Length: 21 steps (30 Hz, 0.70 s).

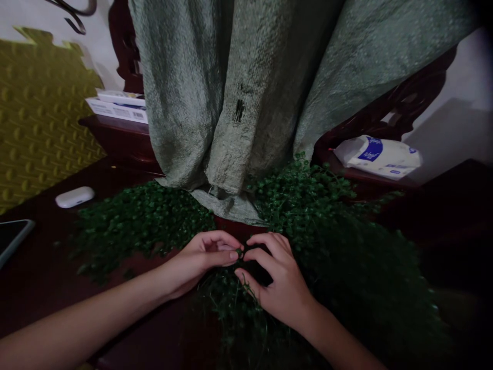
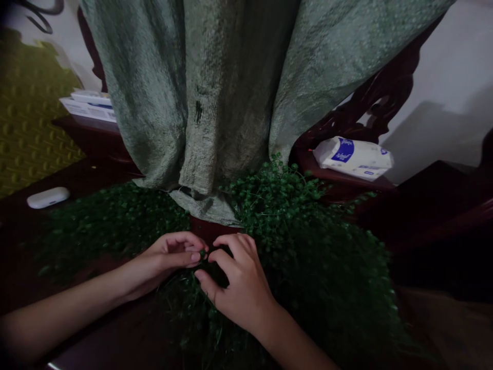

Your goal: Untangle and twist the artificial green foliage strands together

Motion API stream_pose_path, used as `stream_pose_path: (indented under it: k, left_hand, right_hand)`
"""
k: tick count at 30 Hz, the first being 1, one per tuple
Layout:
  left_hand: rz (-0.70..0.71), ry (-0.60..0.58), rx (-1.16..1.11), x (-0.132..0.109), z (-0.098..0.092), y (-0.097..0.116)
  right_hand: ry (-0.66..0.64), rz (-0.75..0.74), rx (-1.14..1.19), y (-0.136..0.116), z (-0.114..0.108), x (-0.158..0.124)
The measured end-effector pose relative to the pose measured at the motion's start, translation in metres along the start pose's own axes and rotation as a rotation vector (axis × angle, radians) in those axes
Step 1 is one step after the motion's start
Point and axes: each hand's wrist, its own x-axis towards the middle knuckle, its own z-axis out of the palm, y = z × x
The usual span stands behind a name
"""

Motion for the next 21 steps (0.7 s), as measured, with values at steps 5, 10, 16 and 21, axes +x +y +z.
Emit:
stream_pose_path:
  k: [5,10,16,21]
  left_hand:
    - [-0.060,-0.013,-0.022,-0.0036,0.0049,0.0030]
    - [-0.047,-0.025,0.001,-0.0016,0.0028,0.0003]
    - [-0.030,-0.003,0.059,0.0010,0.0005,-0.0008]
    - [-0.071,-0.021,-0.030,-0.0006,0.0027,0.0027]
  right_hand:
    - [-0.027,0.014,0.007,0.0009,0.0053,-0.0015]
    - [-0.036,-0.011,0.026,0.0007,0.0051,0.0000]
    - [0.029,-0.077,0.032,-0.0011,0.0033,0.0006]
    - [0.046,-0.087,0.013,-0.0018,0.0037,-0.0002]
